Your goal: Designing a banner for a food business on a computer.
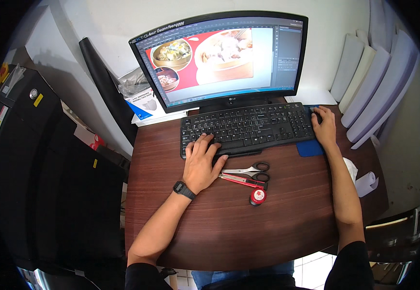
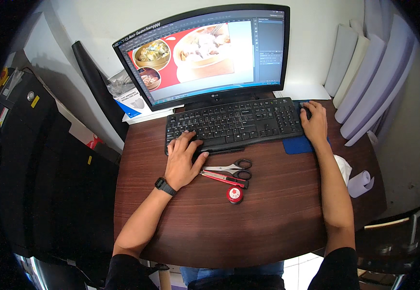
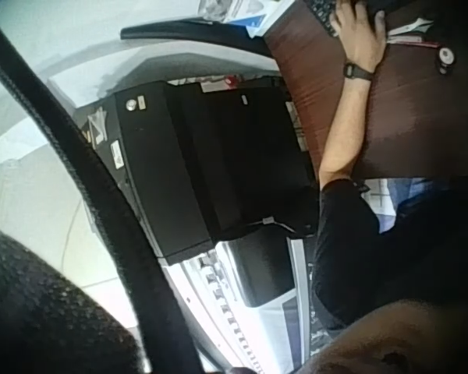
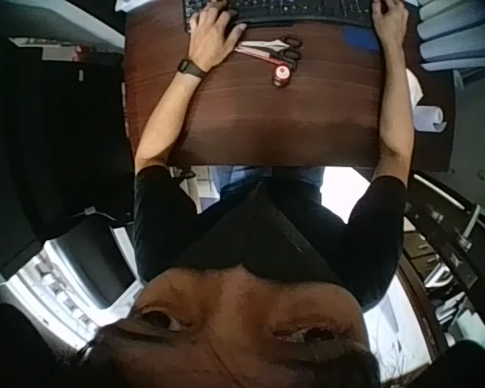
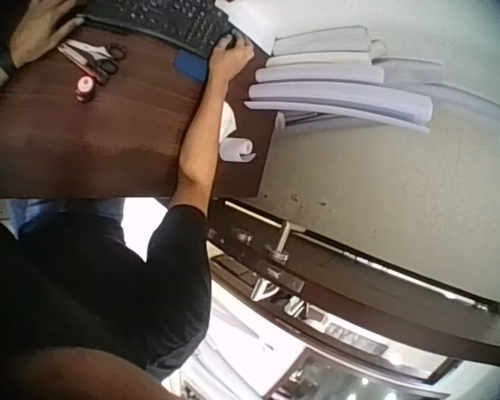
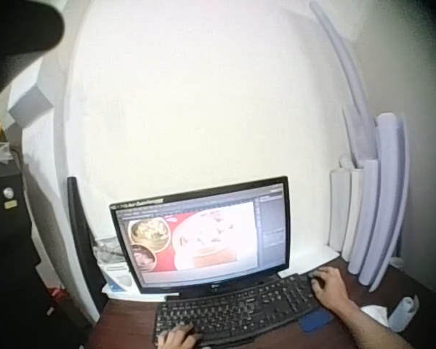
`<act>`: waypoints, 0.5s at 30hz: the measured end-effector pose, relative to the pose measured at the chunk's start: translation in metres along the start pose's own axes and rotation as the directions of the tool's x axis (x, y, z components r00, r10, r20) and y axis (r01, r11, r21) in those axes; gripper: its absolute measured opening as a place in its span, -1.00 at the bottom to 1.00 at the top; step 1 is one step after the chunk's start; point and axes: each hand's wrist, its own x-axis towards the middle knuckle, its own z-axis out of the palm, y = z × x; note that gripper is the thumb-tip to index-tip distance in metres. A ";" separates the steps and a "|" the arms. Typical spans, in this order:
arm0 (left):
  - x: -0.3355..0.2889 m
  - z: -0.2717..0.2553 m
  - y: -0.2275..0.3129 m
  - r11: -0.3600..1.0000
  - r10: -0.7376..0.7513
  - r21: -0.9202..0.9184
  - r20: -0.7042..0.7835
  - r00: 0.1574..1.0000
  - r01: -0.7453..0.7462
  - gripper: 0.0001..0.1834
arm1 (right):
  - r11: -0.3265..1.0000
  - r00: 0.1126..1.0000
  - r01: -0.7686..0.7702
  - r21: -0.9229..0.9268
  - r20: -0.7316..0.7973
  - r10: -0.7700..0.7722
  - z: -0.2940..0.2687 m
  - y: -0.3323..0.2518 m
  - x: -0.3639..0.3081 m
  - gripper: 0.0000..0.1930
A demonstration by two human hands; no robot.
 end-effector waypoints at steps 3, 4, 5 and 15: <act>0.000 0.001 0.000 1.000 -0.002 -0.004 -0.003 1.000 0.002 -0.58 | 1.000 1.000 0.007 0.002 -0.005 -0.007 -0.001 0.000 0.000 -0.71; 0.000 0.001 0.000 1.000 -0.002 -0.003 -0.002 1.000 0.002 -0.58 | 1.000 1.000 0.007 0.002 -0.005 -0.007 -0.001 0.001 0.000 -0.71; 0.000 0.001 0.000 1.000 -0.001 -0.003 -0.003 1.000 0.001 -0.58 | 1.000 1.000 0.008 0.002 -0.009 -0.008 0.000 0.001 0.000 -0.71; 0.000 0.001 0.000 1.000 0.007 0.006 -0.018 1.000 -0.006 -0.59 | 1.000 1.000 0.013 0.004 -0.009 -0.013 0.002 0.004 0.001 -0.71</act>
